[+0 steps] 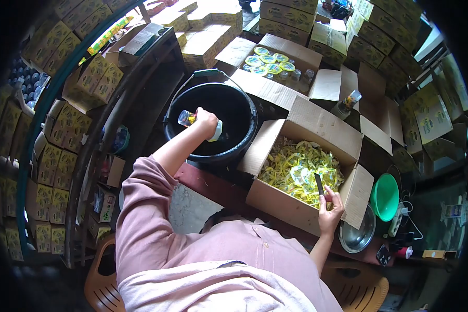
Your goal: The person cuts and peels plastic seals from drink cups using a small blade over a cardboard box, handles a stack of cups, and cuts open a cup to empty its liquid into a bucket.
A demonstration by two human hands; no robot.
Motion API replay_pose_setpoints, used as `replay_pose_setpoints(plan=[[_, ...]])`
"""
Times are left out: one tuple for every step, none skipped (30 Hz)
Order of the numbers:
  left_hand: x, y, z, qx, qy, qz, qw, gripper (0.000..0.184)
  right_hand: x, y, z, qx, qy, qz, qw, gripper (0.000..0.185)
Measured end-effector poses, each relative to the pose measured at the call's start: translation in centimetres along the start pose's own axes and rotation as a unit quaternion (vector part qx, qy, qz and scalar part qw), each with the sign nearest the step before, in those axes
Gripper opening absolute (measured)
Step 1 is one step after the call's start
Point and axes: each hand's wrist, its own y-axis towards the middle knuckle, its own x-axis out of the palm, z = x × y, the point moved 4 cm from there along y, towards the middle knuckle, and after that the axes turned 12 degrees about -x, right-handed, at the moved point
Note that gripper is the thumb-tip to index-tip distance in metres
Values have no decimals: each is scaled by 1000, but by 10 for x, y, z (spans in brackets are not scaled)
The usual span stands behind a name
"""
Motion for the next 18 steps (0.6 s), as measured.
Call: replay_pose_setpoints(plan=[[-2,0,-2,2,8,6,1000,43,-2,0,2,-3,-1,0,1000,27],[-6,2,-5,0,11,3,1000,43,-3,2,4,-5,1,-4,1000,27],[-12,-1,-10,-1,14,-1,1000,43,-5,3,6,-7,3,-9,1000,27],[-20,-4,-16,-12,-3,7,1000,49,-6,3,8,-8,4,-15,1000,28],[-29,-7,-25,-30,-14,32,999,63,-6,4,10,-11,5,-15,1000,28],[-37,-10,-34,-59,-28,49,997,69,-5,4,12,-14,6,-16,1000,28],[-44,-13,-43,-87,-43,65,993,74,-5,5,14,-17,7,-16,1000,28],[-52,-15,-52,-96,-59,76,991,75,-5,6,15,-22,9,-19,1000,29],[-58,-17,-61,-105,-74,89,988,76,-5,7,15,-28,12,-21,999,29],[-63,-22,-68,-123,-103,111,981,72,-5,8,14,-33,15,-23,999,29],[-68,-28,-73,-127,-119,113,978,65,-6,9,13,-34,16,-27,999,29],[-66,-28,-73,-137,-145,125,972,61,-7,9,10,-35,18,-31,999,29],[-62,-27,-72,-147,-172,137,965,58,-7,10,10,-36,19,-35,999,28],[-56,-27,-65,-153,-164,155,962,55,-7,9,11,-40,20,-39,998,28],[-43,-25,-53,-160,-156,172,959,51,-7,8,11,-43,22,-43,998,28],[-20,-15,-39,-142,-181,220,948,55,-7,7,12,-47,24,-47,998,28],[-3,-13,-24,-128,-161,162,965,57,-7,6,12,-44,23,-49,998,28],[10,-15,-10,-106,-121,43,986,62,-9,6,11,-43,21,-50,998,27]])
